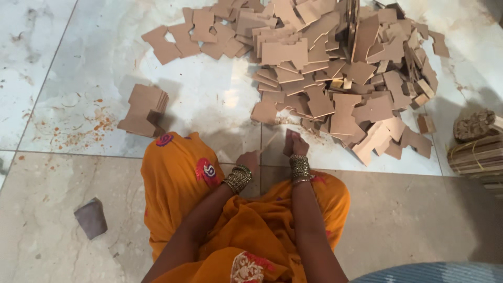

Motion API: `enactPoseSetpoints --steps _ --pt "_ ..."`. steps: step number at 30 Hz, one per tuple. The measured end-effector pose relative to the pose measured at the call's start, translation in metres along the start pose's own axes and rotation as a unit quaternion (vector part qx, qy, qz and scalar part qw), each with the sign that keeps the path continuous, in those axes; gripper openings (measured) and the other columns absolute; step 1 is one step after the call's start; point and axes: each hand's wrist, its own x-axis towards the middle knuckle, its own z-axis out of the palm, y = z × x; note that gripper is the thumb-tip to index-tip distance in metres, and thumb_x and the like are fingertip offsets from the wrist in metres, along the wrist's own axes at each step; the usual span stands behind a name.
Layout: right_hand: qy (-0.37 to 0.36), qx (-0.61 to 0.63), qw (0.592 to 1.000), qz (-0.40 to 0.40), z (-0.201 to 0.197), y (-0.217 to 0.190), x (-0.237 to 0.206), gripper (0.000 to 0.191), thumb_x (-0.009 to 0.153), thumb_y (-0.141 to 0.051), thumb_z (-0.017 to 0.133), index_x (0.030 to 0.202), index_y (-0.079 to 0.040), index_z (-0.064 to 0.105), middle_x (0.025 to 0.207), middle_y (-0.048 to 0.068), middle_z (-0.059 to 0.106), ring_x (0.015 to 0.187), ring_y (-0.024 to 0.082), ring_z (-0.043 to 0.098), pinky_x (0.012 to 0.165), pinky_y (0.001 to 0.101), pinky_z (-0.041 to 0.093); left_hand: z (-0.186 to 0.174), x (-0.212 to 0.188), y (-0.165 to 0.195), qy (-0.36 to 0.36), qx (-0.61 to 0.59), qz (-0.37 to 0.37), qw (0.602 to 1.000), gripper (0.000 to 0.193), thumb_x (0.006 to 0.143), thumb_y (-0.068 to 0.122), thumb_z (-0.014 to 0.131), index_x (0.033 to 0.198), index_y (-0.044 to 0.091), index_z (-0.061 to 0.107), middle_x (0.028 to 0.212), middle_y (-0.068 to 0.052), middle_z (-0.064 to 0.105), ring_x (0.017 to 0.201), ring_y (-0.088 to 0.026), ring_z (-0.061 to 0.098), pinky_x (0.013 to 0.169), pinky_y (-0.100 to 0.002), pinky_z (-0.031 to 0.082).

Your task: The person sits on the floor and repeatedly picks up small cardboard pieces, aligns them, and presses them together to form assembled units. The person places the finished units into a growing stack on the left side of the frame.

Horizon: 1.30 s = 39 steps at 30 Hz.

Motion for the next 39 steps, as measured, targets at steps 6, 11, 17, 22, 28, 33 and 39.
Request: enactPoseSetpoints --steps 6,11,17,22,28,33,39 --pt "-0.111 0.483 0.858 0.134 0.01 -0.013 -0.011 0.047 0.089 -0.03 0.078 0.125 0.0 0.07 0.11 0.003 0.072 0.092 0.015 0.068 0.081 0.0321 0.059 0.003 0.0 -0.006 0.171 -0.17 0.125 0.962 0.045 0.093 0.017 0.064 0.138 0.015 0.063 0.11 -0.021 0.072 0.096 -0.039 0.07 0.083 -0.048 0.057" --pt "-0.123 0.518 0.846 0.036 0.008 -0.013 -0.013 0.025 0.099 -0.019 0.075 0.114 0.001 0.073 0.101 0.0 0.071 0.089 0.009 0.063 0.078 0.0249 0.054 0.003 0.001 -0.002 0.233 -0.192 0.157 0.94 0.047 0.086 0.018 0.074 0.132 0.012 0.065 0.112 -0.018 0.073 0.097 -0.036 0.071 0.082 -0.045 0.056" --pt "-0.138 0.42 0.897 -0.021 0.02 0.0 -0.016 0.02 0.102 -0.019 0.072 0.111 -0.002 0.077 0.095 -0.005 0.067 0.082 0.005 0.055 0.071 0.0207 0.046 -0.007 -0.007 0.003 0.242 -0.22 0.131 0.936 0.045 0.088 0.023 0.075 0.132 0.018 0.067 0.104 -0.016 0.075 0.092 -0.034 0.073 0.079 -0.043 0.058" --pt "-0.133 0.296 0.938 -0.118 0.028 0.001 -0.023 0.022 0.101 -0.023 0.067 0.106 -0.003 0.075 0.092 -0.006 0.071 0.083 0.003 0.058 0.073 0.0196 0.051 -0.002 0.0 0.0 0.209 -0.22 0.104 0.947 0.048 0.095 0.02 0.062 0.143 0.026 0.063 0.092 -0.014 0.075 0.08 -0.035 0.073 0.073 -0.045 0.057" --pt "-0.184 0.045 0.981 -0.048 0.03 -0.001 -0.035 0.044 0.103 -0.04 0.067 0.097 0.003 0.075 0.077 0.01 0.068 0.065 0.018 0.059 0.063 0.036 0.05 0.0 0.014 -0.001 0.177 -0.1 0.056 0.977 0.035 0.098 0.022 0.064 0.132 0.024 0.068 0.085 -0.016 0.075 0.075 -0.033 0.073 0.07 -0.046 0.057" --pt "-0.15 -0.049 0.973 -0.167 0.034 -0.007 -0.053 0.035 0.086 -0.04 0.073 0.102 -0.009 0.081 0.084 0.013 0.077 0.072 0.024 0.072 0.067 0.038 0.057 -0.007 0.007 -0.003 0.126 -0.184 0.035 0.974 0.032 0.104 0.023 0.054 0.135 0.024 0.062 0.076 -0.015 0.074 0.071 -0.032 0.074 0.067 -0.045 0.059" --pt "-0.05 -0.005 0.993 -0.11 0.014 0.002 -0.013 0.031 0.091 -0.035 0.066 0.099 -0.008 0.08 0.085 0.017 0.078 0.075 0.028 0.075 0.072 0.0402 0.057 -0.001 -0.001 0.007 0.32 -0.094 0.208 0.919 0.048 0.088 0.011 0.056 0.136 0.019 0.064 0.104 -0.017 0.076 0.076 -0.036 0.072 0.067 -0.046 0.059"
